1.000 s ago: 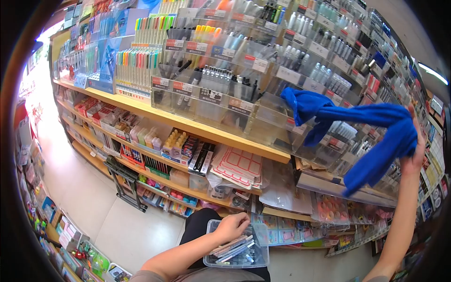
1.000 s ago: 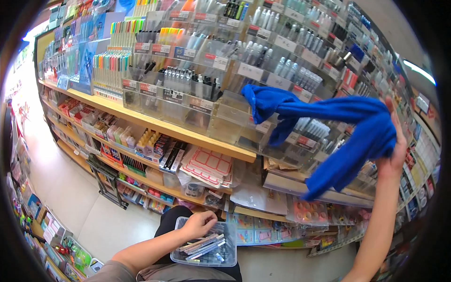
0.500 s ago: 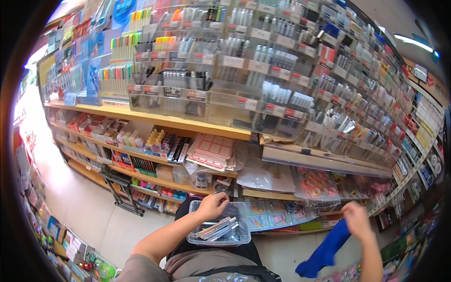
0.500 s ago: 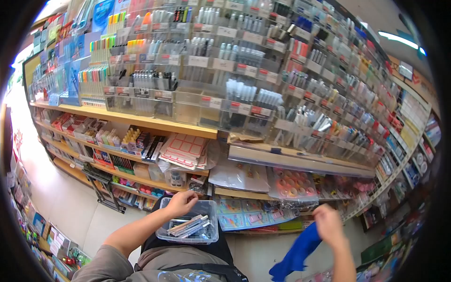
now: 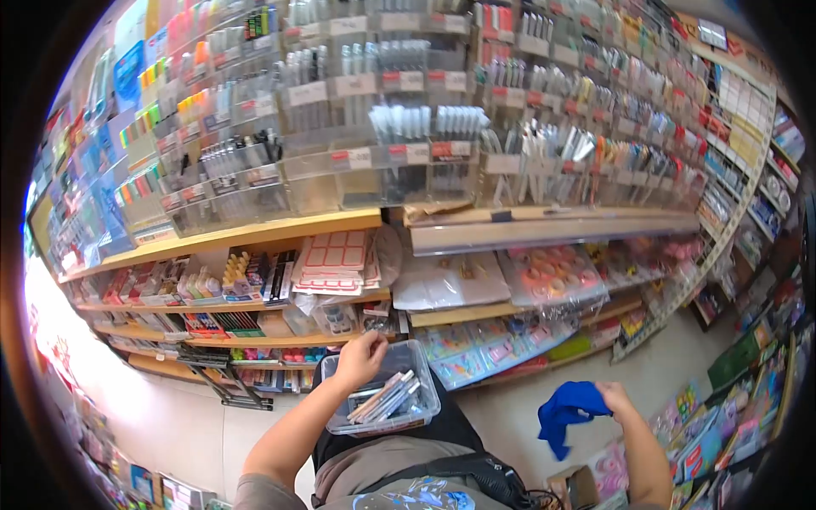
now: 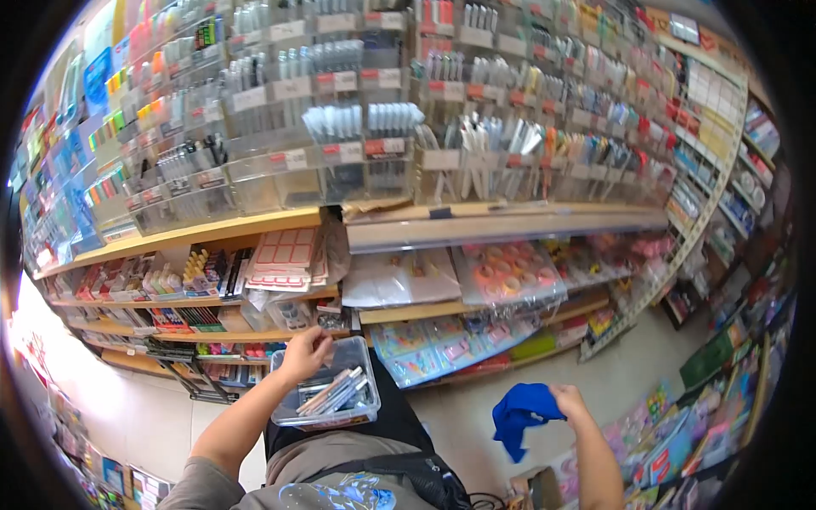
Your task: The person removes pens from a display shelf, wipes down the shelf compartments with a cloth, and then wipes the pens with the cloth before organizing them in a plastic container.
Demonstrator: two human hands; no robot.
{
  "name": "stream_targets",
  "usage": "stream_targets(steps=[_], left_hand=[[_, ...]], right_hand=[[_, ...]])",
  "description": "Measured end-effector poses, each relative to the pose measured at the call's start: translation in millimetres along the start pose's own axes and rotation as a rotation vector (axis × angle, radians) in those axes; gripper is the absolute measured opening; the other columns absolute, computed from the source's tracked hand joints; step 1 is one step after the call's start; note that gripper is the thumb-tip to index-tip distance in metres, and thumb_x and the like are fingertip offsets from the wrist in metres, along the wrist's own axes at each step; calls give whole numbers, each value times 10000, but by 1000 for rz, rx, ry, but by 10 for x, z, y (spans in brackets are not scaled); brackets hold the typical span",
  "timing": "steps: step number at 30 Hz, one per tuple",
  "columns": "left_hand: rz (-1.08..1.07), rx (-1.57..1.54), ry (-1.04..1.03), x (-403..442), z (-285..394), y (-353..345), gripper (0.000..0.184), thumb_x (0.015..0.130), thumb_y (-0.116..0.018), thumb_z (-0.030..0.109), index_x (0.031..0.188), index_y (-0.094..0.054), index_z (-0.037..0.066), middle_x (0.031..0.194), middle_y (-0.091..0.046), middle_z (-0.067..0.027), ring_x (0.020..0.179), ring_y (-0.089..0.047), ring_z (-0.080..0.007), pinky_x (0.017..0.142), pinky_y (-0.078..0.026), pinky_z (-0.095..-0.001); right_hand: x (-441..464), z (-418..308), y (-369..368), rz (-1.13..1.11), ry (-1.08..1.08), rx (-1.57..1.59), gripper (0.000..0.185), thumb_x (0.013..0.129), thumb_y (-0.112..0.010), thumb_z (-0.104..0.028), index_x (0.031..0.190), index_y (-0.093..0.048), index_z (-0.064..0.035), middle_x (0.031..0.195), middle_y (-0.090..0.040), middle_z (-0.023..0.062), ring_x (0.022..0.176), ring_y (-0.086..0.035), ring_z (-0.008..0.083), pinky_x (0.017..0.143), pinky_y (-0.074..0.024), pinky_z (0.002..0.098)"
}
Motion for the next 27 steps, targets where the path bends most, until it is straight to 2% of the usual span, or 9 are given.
stream_targets(steps=[4,6,7,8,11,13,16,20,27], left_hand=[[45,-1,-28,12,65,37,96,812,-566,109,818,-559,13,650,-585,-135,604,-585,-292,555,-446,-351],[75,8,-47,28,56,56,81,810,-560,86,822,-550,6,677,-572,-139,620,-575,-289,566,-442,-350],[132,34,-140,48,28,50,54,804,-558,42,831,-557,-5,620,-535,-112,553,-528,-207,529,-432,-293],[161,82,-178,52,53,73,54,800,-563,40,830,-555,-5,625,-538,-112,570,-537,-215,535,-437,-295],[243,181,-252,72,94,155,92,797,-577,76,841,-564,-3,688,-578,-134,674,-580,-273,582,-470,-336],[10,252,-157,80,-27,129,119,808,-566,107,865,-579,4,733,-600,-152,714,-594,-296,615,-472,-361],[-249,291,11,2,-182,59,177,824,-545,177,917,-607,40,820,-626,-178,797,-599,-343,680,-462,-409],[-273,368,-19,-61,-70,177,181,825,-541,199,935,-615,76,830,-626,-166,802,-589,-357,698,-457,-422],[-250,437,-86,18,-82,352,177,821,-528,205,931,-619,100,802,-629,-156,771,-600,-347,657,-460,-448]], right_hand=[[8,-195,119,-100,35,802,206,872,-548,-234,838,-580,-34,735,-589,71,678,-586,175,627,-488,297],[-88,-248,37,-212,-106,892,199,872,-546,-230,879,-590,-36,760,-602,74,674,-586,175,628,-484,293],[141,139,19,-94,-98,452,211,868,-552,-239,903,-596,-35,790,-614,83,679,-593,185,634,-489,297],[187,189,-12,-64,65,-489,241,873,-552,-248,952,-601,-26,819,-628,89,694,-601,184,640,-495,297],[27,-160,-279,-258,-84,215,268,881,-554,-261,984,-600,-17,839,-636,85,707,-598,168,641,-486,303],[-168,-493,-458,-382,-95,535,275,883,-559,-261,994,-598,-12,854,-637,83,710,-590,152,637,-476,294],[-329,-816,-644,-390,73,-339,480,721,-731,-330,1028,-576,4,890,-628,83,788,-594,166,696,-483,300],[-109,-653,-1149,-635,434,-758,464,632,-781,-326,954,-621,-34,892,-626,122,737,-602,258,685,-484,343],[-364,-1694,-1509,-574,827,-286,272,764,-689,-211,910,-639,13,938,-593,79,892,-557,184,799,-430,311]])
Point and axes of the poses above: each hand's wrist, its own x-axis towards the middle knuckle, its own y-axis out of the back of the hand, z = x × y, the point moved 5 cm from there along x, towards the middle knuckle
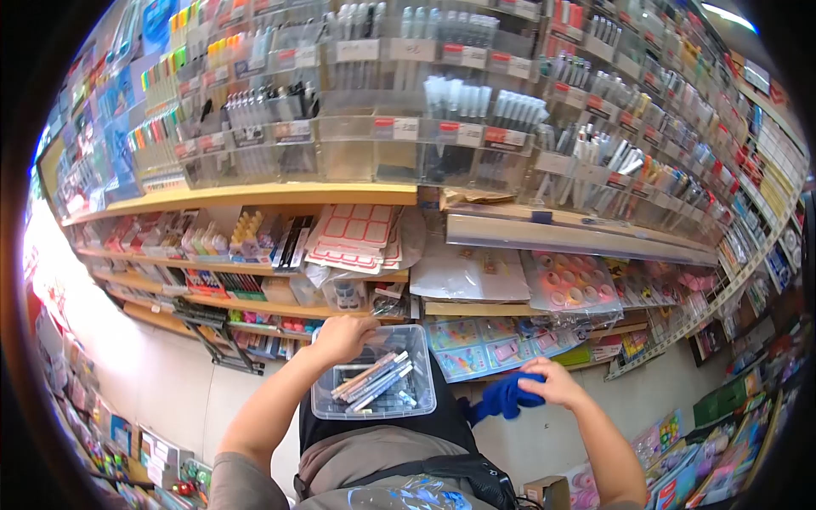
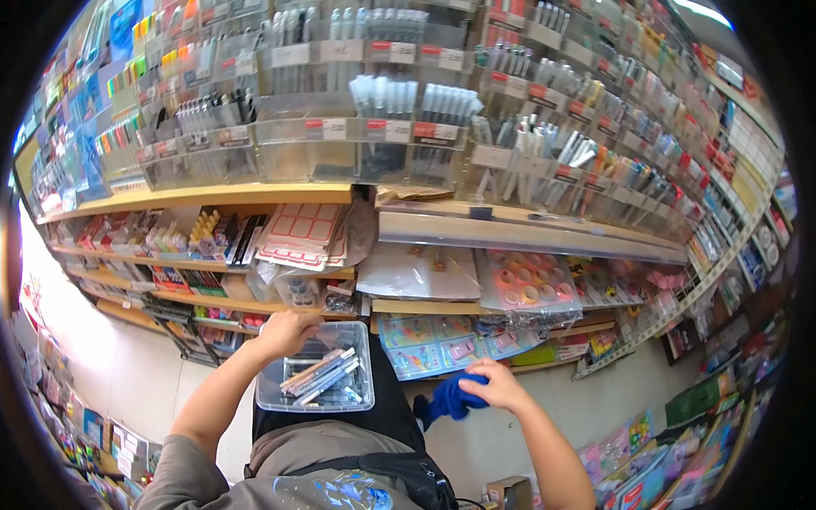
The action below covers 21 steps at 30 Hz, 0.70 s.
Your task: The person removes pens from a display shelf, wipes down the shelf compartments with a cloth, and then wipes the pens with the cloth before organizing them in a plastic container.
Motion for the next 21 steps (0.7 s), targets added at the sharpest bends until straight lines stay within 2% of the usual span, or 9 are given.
stream_targets(steps=[4,7,9,11,13,15,17,19,21], left_hand=[[-12,-15,100,-8,-165,-158,183,806,-554,188,955,-604,93,835,-621,-147,790,-594,-346,670,-465,-436],[189,-91,39,-29,-155,-122,198,777,-587,149,956,-598,65,882,-600,-138,829,-578,-342,703,-465,-416],[303,-205,-73,-9,-63,21,193,763,-604,134,926,-592,31,888,-568,-142,861,-544,-339,748,-439,-408],[417,-234,-143,-6,5,153,165,773,-591,115,911,-585,24,874,-565,-142,846,-544,-336,738,-437,-402],[513,-373,-99,-22,-16,235,107,808,-554,87,882,-574,12,828,-565,-139,795,-546,-324,704,-435,-369],[564,-531,-26,-41,-141,206,93,830,-539,78,876,-572,5,794,-562,-137,747,-553,-295,668,-439,-341],[570,-630,67,-62,-293,109,97,850,-530,84,862,-575,-1,755,-554,-126,692,-553,-250,636,-442,-314],[536,-618,87,-67,-264,115,94,838,-543,88,862,-580,5,753,-556,-125,697,-556,-253,645,-446,-323],[446,-550,19,-69,-155,118,92,823,-558,92,852,-580,8,762,-560,-131,717,-560,-273,658,-450,-339]], right_hand=[[428,-415,-126,29,-230,523,247,895,-541,-255,934,-622,-25,739,-593,-2,681,-553,79,636,-434,207],[802,-557,-460,62,-299,939,230,909,-517,-285,896,-585,-66,768,-576,-12,651,-513,63,551,-422,222],[1055,-763,-711,115,-249,870,244,916,-503,-298,927,-582,-68,783,-579,-5,645,-512,61,553,-421,218],[1286,-965,-987,-63,-117,824,249,913,-510,-295,939,-583,-59,809,-577,-5,673,-523,82,596,-440,229],[1424,-1316,-1194,1,84,730,265,903,-525,-277,979,-573,-28,821,-573,7,733,-532,111,666,-452,256],[1497,-1538,-1391,-195,291,604,308,861,-574,-262,1021,-570,1,854,-585,60,785,-547,185,735,-449,302],[1412,-1677,-1619,-380,507,154,321,822,-601,-261,1004,-596,4,884,-585,127,813,-562,259,750,-445,347],[1180,-1766,-1627,-259,611,-265,267,800,-608,-274,888,-638,-23,877,-586,139,851,-567,302,768,-439,393],[1155,-1888,-1340,-149,658,-252,230,788,-619,-244,866,-638,-28,855,-604,112,820,-580,294,740,-456,390]])
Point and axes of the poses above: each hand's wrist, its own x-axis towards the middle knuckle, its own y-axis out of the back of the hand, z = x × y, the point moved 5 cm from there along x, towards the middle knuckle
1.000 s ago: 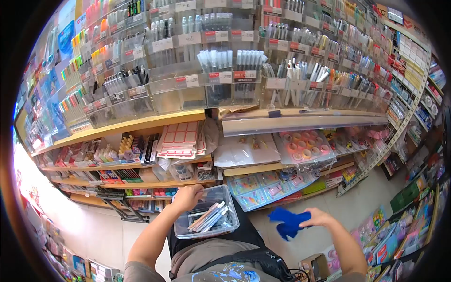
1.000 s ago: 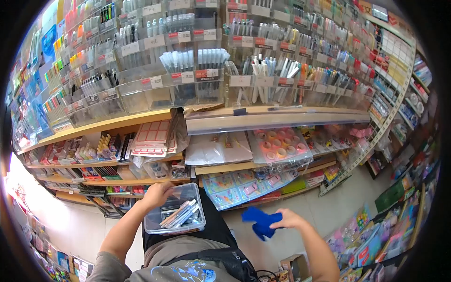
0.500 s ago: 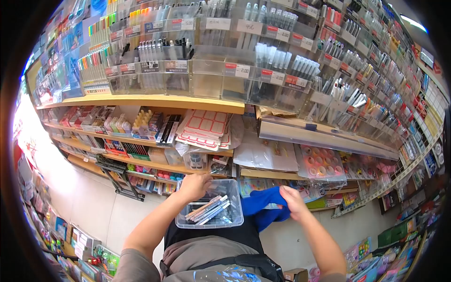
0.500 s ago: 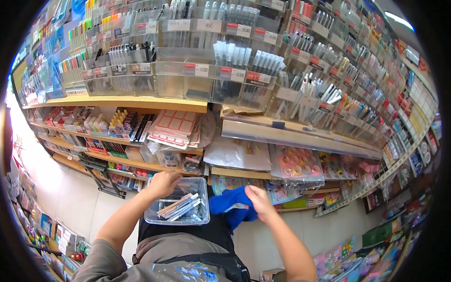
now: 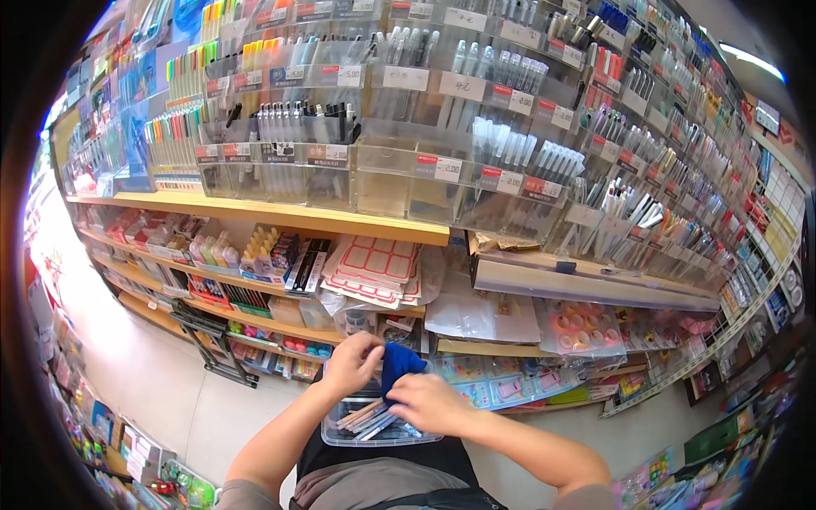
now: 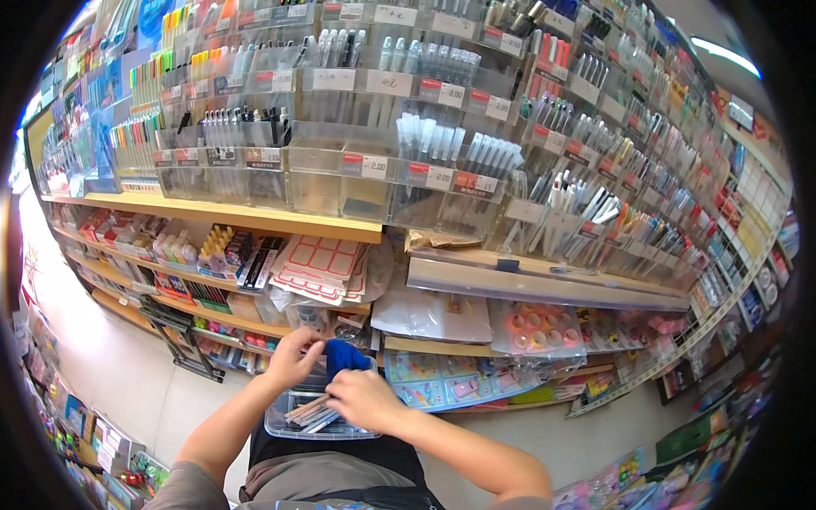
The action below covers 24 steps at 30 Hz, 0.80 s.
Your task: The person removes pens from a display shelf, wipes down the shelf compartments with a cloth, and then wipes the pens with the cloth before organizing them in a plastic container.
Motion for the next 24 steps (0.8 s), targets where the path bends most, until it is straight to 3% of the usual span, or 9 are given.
stream_targets(steps=[3,5,6,8,10,12,14,20,24], left_hand=[[-82,59,-80,-11,37,-83,97,803,-578,102,833,-577,11,780,-564,-139,752,-561,-303,677,-451,-364],[-110,94,-97,-5,58,-96,104,792,-587,117,815,-576,16,798,-566,-146,784,-554,-330,691,-448,-383],[-95,90,-104,-3,68,-94,96,792,-589,104,823,-576,14,786,-561,-144,761,-557,-321,668,-457,-374],[-66,87,-122,5,82,-84,86,793,-594,80,839,-576,10,761,-553,-140,715,-564,-302,623,-476,-355],[-62,94,-143,-5,47,-95,84,797,-586,75,839,-573,4,764,-547,-143,701,-566,-300,611,-480,-351],[-63,82,-133,-16,37,-87,84,798,-583,75,839,-572,2,766,-549,-145,698,-568,-300,609,-480,-351],[-44,94,-160,-19,57,-52,79,794,-581,75,832,-573,6,754,-551,-143,698,-568,-302,611,-468,-360],[-44,104,-183,62,80,-22,76,792,-583,89,798,-573,14,733,-548,-137,675,-557,-302,591,-448,-367],[-63,74,-196,113,114,-56,77,790,-584,87,796,-576,10,718,-545,-137,669,-555,-302,591,-448,-366]], right_hand=[[-124,81,991,401,-203,61,78,780,-629,-104,820,-645,-38,791,-623,87,707,-600,195,639,-484,301],[-265,128,1725,662,-301,-64,48,802,-600,-64,776,-618,-28,701,-567,45,646,-538,143,602,-435,252],[-348,157,2044,793,-253,-234,52,807,-589,-58,793,-617,-16,751,-562,55,682,-534,139,617,-427,253],[-515,351,2481,852,-427,-310,97,800,-598,-92,832,-611,-1,825,-550,99,777,-538,218,687,-443,312],[-633,657,2658,707,-505,-588,147,801,-592,-123,877,-621,-1,904,-536,120,888,-505,274,780,-421,353],[-670,867,2660,632,-605,-566,193,782,-617,-158,904,-636,-10,902,-537,133,936,-477,314,835,-392,385],[-643,963,2640,589,-623,-561,180,769,-630,-152,864,-641,-1,860,-555,138,860,-529,286,763,-430,366],[-670,1344,2670,741,-760,-7,119,747,-637,-104,797,-642,4,741,-580,63,621,-555,146,578,-433,270],[-627,1144,2682,865,-765,150,86,781,-610,-98,777,-629,-15,697,-567,1,638,-518,85,571,-407,242]])
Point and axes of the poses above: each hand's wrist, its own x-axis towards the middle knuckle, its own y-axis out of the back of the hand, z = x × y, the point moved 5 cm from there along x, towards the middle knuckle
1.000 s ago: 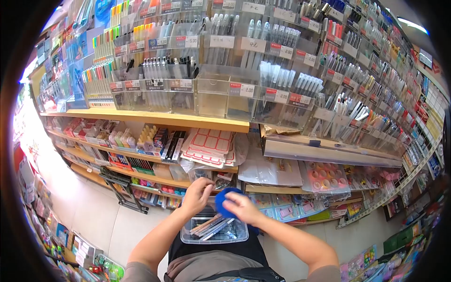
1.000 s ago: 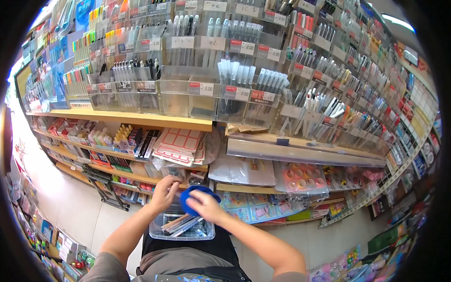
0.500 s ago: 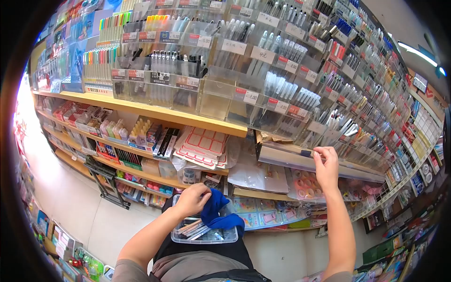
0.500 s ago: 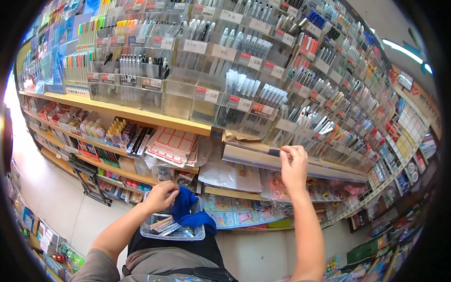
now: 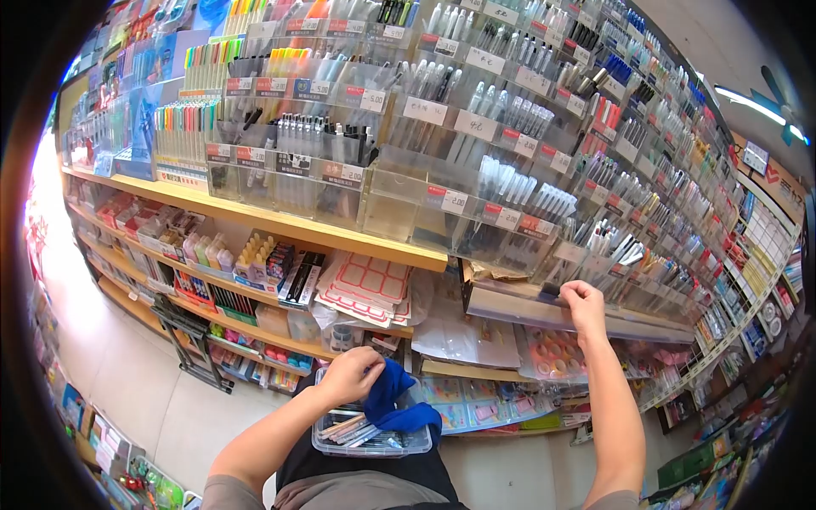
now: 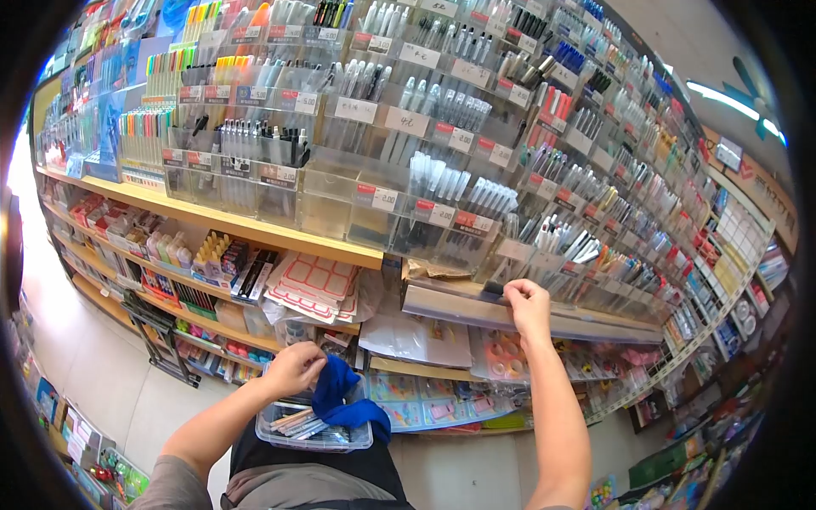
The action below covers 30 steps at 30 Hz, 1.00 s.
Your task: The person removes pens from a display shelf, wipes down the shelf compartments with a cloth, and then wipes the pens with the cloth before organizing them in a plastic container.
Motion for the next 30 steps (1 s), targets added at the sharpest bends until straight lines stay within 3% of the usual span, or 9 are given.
stream_targets(steps=[6,10,12,16,18,20,23,27,30], left_hand=[[-20,1,13,97,85,99,80,796,-584,86,823,-588,11,746,-565,-136,683,-570,-292,604,-458,-357],[-3,-59,-6,230,288,116,119,804,-584,83,901,-579,13,822,-581,-135,734,-593,-272,643,-479,-342],[-11,-60,-76,293,497,64,201,796,-600,78,983,-551,20,890,-565,-131,790,-584,-260,685,-477,-335],[37,-148,-185,432,927,-85,316,770,-631,85,1052,-504,20,937,-523,-134,774,-557,-258,683,-463,-337],[5,-232,-124,492,989,-214,349,784,-645,127,1073,-491,8,912,-537,-127,746,-564,-215,660,-468,-313],[-69,-489,136,542,881,-468,338,824,-634,197,1055,-500,-11,853,-573,-96,704,-565,-153,625,-472,-288],[-206,-655,303,633,813,-951,342,858,-604,267,1018,-517,-22,803,-596,-69,665,-558,-108,595,-468,-262],[-533,-926,494,577,972,-1685,295,893,-541,298,816,-564,13,660,-576,-35,596,-545,-103,545,-444,-243],[-675,-735,378,471,1273,-2036,271,898,-512,250,787,-558,7,629,-569,-39,562,-542,-108,512,-441,-269]], right_hand=[[-68,7,-7,24,-55,386,74,831,-559,-121,784,-579,-67,674,-537,-23,587,-475,58,532,-378,218],[-375,-138,-225,-116,-166,459,97,845,-511,-99,773,-546,-45,647,-537,22,531,-515,98,469,-430,217],[-578,-166,-425,-217,-261,448,87,837,-515,-90,778,-547,-34,637,-528,36,540,-560,130,452,-466,232],[-908,-102,-823,-385,-252,339,101,832,-528,-87,762,-560,-22,637,-517,27,525,-528,115,454,-473,241],[-1014,-87,-903,-398,-287,304,107,833,-530,-88,752,-557,-23,645,-524,19,537,-508,98,479,-470,232],[-1053,23,-884,-394,-305,285,106,831,-531,-87,749,-556,-25,647,-527,18,536,-504,94,477,-456,229],[-1118,164,-721,-375,-304,257,103,831,-529,-85,752,-552,-23,648,-530,21,542,-505,93,478,-440,225],[-1327,514,-430,-343,-384,187,104,845,-549,-122,802,-542,-28,684,-554,23,577,-519,88,506,-430,215],[-1575,748,-147,-313,-453,161,108,863,-563,-153,827,-545,-53,683,-555,12,585,-532,84,498,-427,213]])
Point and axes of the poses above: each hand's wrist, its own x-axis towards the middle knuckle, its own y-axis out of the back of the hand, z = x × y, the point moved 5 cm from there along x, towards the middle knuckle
